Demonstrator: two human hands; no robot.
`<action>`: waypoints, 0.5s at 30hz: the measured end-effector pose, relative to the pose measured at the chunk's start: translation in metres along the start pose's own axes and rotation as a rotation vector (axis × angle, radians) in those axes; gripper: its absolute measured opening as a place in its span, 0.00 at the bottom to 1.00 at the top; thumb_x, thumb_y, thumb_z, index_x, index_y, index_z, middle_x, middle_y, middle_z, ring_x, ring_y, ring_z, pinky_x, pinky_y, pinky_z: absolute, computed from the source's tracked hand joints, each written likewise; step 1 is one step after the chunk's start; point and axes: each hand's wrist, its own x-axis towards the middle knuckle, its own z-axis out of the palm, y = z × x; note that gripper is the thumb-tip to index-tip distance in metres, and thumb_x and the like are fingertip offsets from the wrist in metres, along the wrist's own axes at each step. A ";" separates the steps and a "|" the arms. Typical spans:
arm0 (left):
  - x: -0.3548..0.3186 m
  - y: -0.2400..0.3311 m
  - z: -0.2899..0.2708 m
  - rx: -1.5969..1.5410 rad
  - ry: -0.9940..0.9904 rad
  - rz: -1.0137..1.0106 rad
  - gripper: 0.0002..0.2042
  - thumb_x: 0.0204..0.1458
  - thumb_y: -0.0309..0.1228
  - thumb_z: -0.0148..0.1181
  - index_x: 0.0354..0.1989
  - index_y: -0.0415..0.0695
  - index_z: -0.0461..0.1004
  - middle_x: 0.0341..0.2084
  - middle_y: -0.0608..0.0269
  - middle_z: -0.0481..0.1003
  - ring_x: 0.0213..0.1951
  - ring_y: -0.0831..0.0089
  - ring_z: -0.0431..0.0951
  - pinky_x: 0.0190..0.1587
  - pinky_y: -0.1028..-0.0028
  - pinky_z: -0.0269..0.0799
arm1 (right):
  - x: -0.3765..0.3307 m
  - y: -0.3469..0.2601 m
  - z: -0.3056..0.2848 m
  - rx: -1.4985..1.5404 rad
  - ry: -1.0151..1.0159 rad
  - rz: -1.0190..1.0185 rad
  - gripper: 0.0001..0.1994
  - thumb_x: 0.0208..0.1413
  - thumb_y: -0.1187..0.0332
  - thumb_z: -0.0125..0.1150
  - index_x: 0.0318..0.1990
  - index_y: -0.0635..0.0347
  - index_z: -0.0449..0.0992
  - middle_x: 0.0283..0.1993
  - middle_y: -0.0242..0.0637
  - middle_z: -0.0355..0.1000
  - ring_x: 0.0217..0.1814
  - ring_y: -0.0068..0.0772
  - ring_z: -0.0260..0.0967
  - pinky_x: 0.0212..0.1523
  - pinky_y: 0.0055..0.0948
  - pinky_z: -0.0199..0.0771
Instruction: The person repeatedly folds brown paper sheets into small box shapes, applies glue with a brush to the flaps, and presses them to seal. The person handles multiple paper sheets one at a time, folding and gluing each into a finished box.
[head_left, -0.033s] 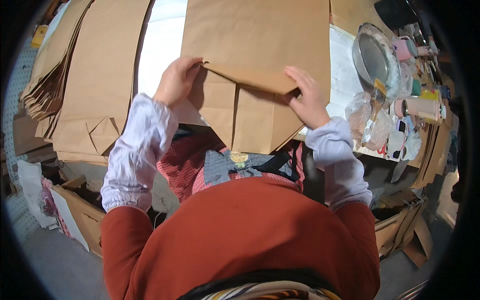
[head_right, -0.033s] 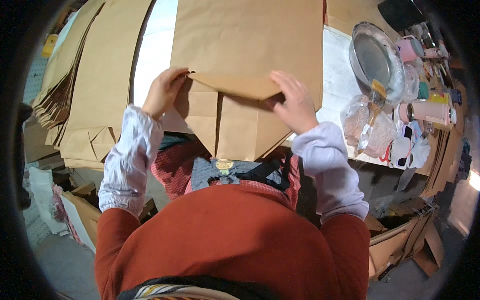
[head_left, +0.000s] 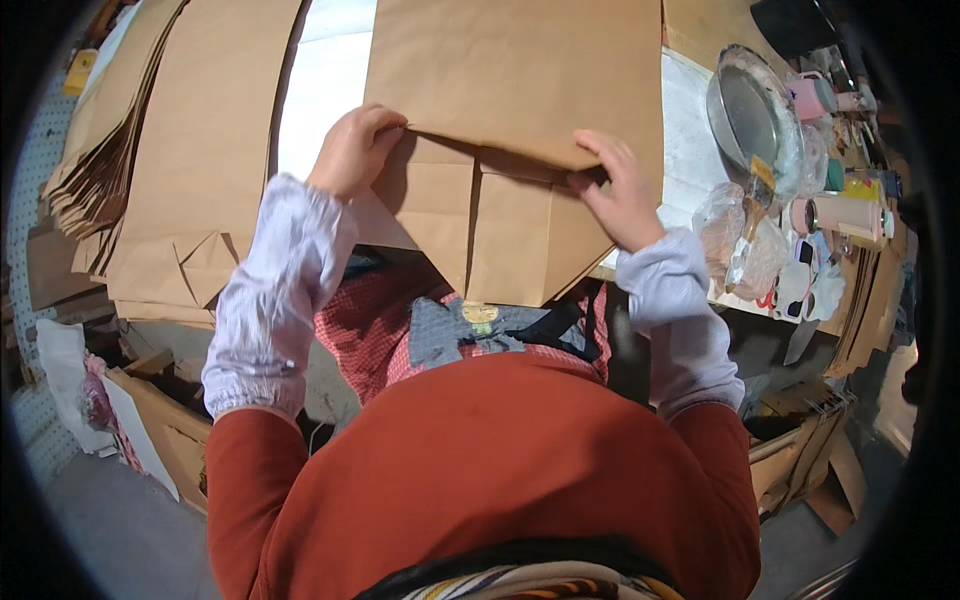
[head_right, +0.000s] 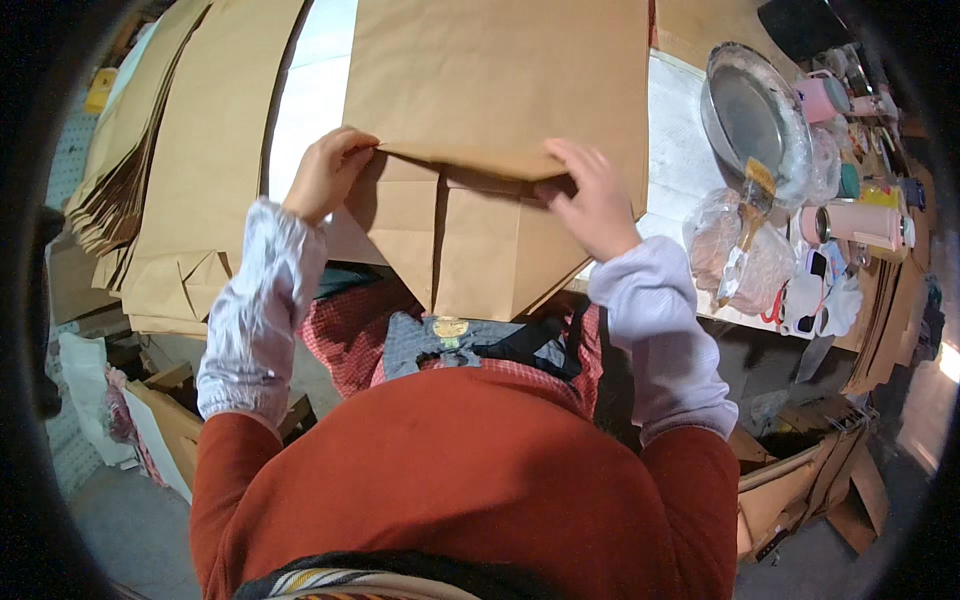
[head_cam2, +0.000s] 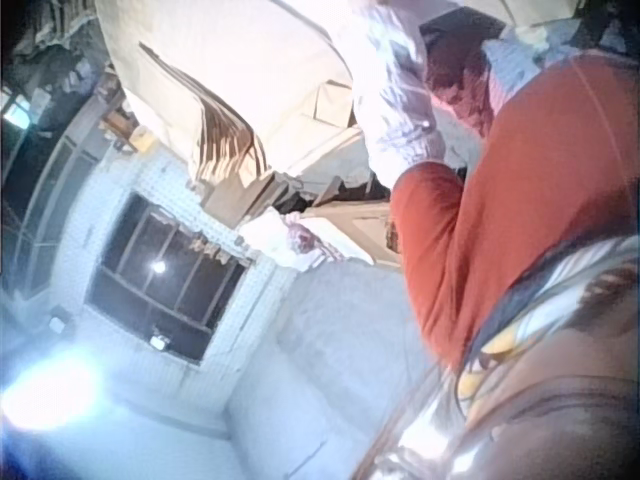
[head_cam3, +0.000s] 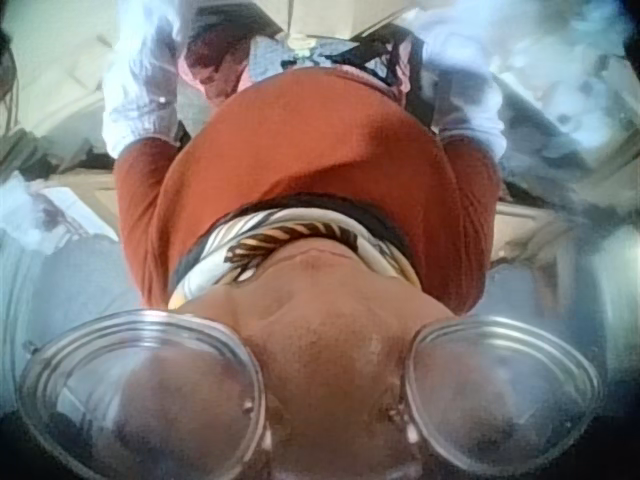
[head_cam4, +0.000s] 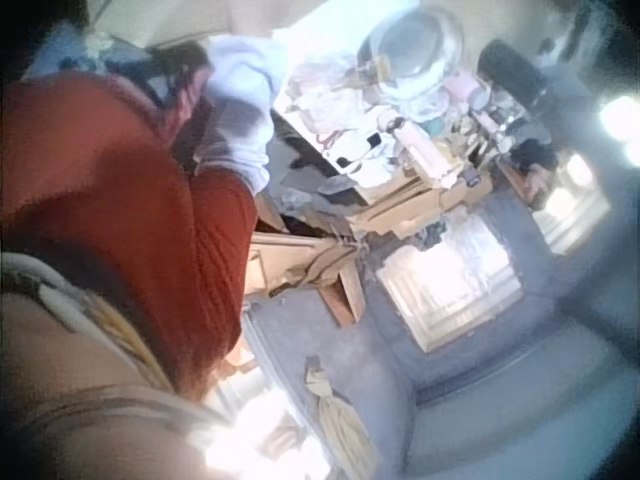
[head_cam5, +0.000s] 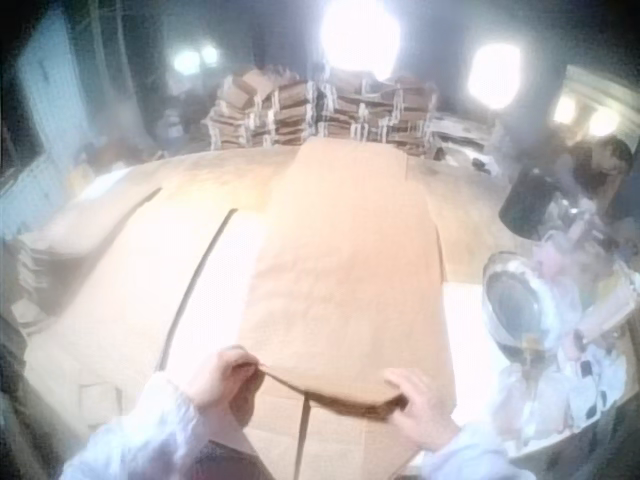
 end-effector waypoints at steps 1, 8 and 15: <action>0.011 -0.006 -0.003 0.054 -0.097 0.031 0.07 0.53 0.27 0.58 0.37 0.39 0.79 0.37 0.50 0.78 0.42 0.52 0.77 0.46 0.62 0.73 | 0.005 0.004 -0.002 0.058 0.056 0.010 0.19 0.53 0.66 0.64 0.51 0.63 0.73 0.50 0.46 0.71 0.55 0.47 0.67 0.57 0.37 0.66; 0.056 -0.004 -0.021 0.373 -0.477 0.152 0.07 0.50 0.27 0.61 0.34 0.37 0.79 0.30 0.48 0.78 0.36 0.51 0.79 0.40 0.62 0.74 | 0.030 0.020 -0.022 -0.001 -0.091 0.060 0.11 0.53 0.72 0.60 0.43 0.67 0.73 0.39 0.46 0.69 0.44 0.49 0.66 0.46 0.37 0.67; 0.053 0.024 -0.020 0.748 -0.584 0.262 0.04 0.49 0.27 0.60 0.29 0.40 0.79 0.24 0.50 0.78 0.32 0.52 0.80 0.37 0.62 0.75 | 0.029 0.022 -0.026 -0.055 -0.106 -0.080 0.12 0.49 0.76 0.59 0.43 0.66 0.75 0.39 0.45 0.71 0.45 0.49 0.69 0.44 0.38 0.70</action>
